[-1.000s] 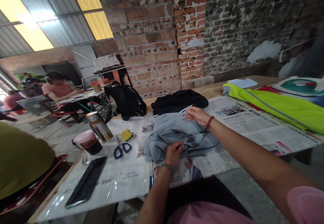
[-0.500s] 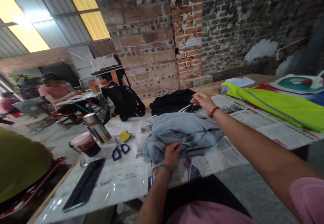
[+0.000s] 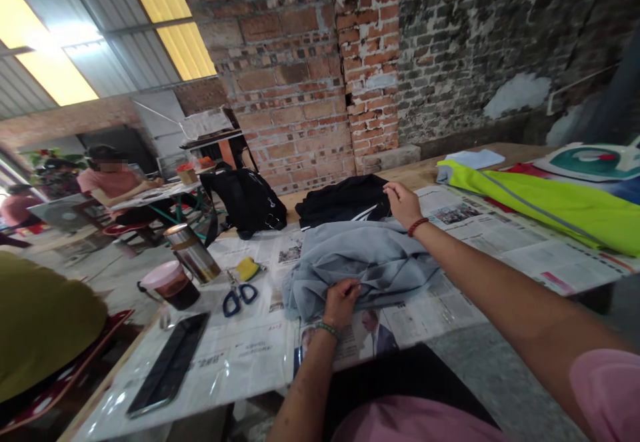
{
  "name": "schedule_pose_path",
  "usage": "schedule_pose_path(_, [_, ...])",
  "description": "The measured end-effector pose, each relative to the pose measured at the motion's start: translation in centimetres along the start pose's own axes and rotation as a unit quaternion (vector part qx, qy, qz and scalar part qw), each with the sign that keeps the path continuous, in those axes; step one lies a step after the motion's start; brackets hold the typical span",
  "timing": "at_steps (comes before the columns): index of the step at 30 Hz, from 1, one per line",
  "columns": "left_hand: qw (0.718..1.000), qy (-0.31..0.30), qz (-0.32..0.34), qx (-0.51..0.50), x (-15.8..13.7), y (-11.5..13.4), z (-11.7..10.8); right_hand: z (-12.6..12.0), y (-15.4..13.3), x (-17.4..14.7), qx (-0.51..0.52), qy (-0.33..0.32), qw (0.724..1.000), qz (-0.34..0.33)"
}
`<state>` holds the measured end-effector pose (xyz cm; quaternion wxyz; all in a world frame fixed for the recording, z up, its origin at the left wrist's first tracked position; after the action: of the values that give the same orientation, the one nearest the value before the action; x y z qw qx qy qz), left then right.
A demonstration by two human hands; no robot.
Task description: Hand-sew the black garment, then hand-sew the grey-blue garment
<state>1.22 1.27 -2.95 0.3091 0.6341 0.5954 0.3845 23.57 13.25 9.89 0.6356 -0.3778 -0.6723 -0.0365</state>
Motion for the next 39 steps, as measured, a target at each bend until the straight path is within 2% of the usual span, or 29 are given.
schedule_pose_path(2, [1.0, -0.001, 0.002, 0.003, 0.0, -0.1, 0.0, 0.4, -0.1, -0.5, -0.031, -0.03, 0.998, -0.047])
schedule_pose_path(4, [1.0, -0.002, 0.002, 0.007, 0.1, -0.1, 0.1, 0.6, 0.3, -0.6, -0.061, -0.052, 0.995, -0.066])
schedule_pose_path(8, [1.0, -0.002, 0.004, 0.01, 0.1, 0.0, 0.2, 0.9, 1.1, -0.7, -0.064, -0.097, 0.993, -0.026])
schedule_pose_path(10, [1.0, 0.0, 0.007, 0.012, 0.1, 0.1, 0.1, 1.1, 0.4, -2.0, -0.046, -0.124, 0.991, -0.019])
schedule_pose_path(12, [1.0, 0.002, 0.012, 0.016, 0.1, 0.2, 0.1, 1.5, -1.1, -4.8, -0.023, -0.162, 0.986, -0.029])
schedule_pose_path(16, [0.998, 0.019, 0.04, 0.048, -0.1, 0.4, 0.1, 1.7, -3.5, -12.9, 0.025, -0.244, 0.968, -0.051])
schedule_pose_path(18, [0.996, 0.024, 0.053, 0.063, -0.2, 0.5, 0.2, 1.1, -3.2, -15.9, 0.027, -0.253, 0.966, -0.045])
schedule_pose_path(20, [0.992, 0.02, 0.079, 0.097, -0.5, 1.0, 0.5, 0.2, -2.3, -17.3, 0.015, -0.247, 0.968, -0.045])
schedule_pose_path(22, [0.976, 0.026, 0.121, 0.181, -0.8, 1.8, 0.8, -0.9, -1.2, -17.5, -0.006, -0.238, 0.97, -0.052])
schedule_pose_path(24, [0.942, 0.046, 0.149, 0.297, -1.2, 2.6, 1.1, -1.9, -0.4, -17.3, -0.026, -0.232, 0.971, -0.054])
schedule_pose_path(28, [0.876, 0.084, 0.135, 0.455, -1.7, 3.7, 1.1, -2.9, 0.3, -17.2, -0.04, -0.233, 0.971, -0.031])
schedule_pose_path(34, [0.824, 0.13, 0.154, 0.53, -1.5, 6.2, -0.2, -3.0, 0.4, -17.2, -0.045, -0.225, 0.973, -0.006])
schedule_pose_path(39, [0.807, 0.148, 0.145, 0.552, -0.5, 7.6, -3.4, -3.3, 0.5, -16.8, -0.035, -0.212, 0.976, 0.012])
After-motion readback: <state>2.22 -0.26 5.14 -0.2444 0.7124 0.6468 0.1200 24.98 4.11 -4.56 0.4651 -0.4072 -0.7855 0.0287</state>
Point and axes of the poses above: each hand's wrist, its own x-axis towards the middle knuckle, its own z-axis out of the palm, y = z × x, the point moved 4 cm from there along x, towards the middle knuckle, and after that the axes turned 12 degrees about -z, right-handed, at the moved point
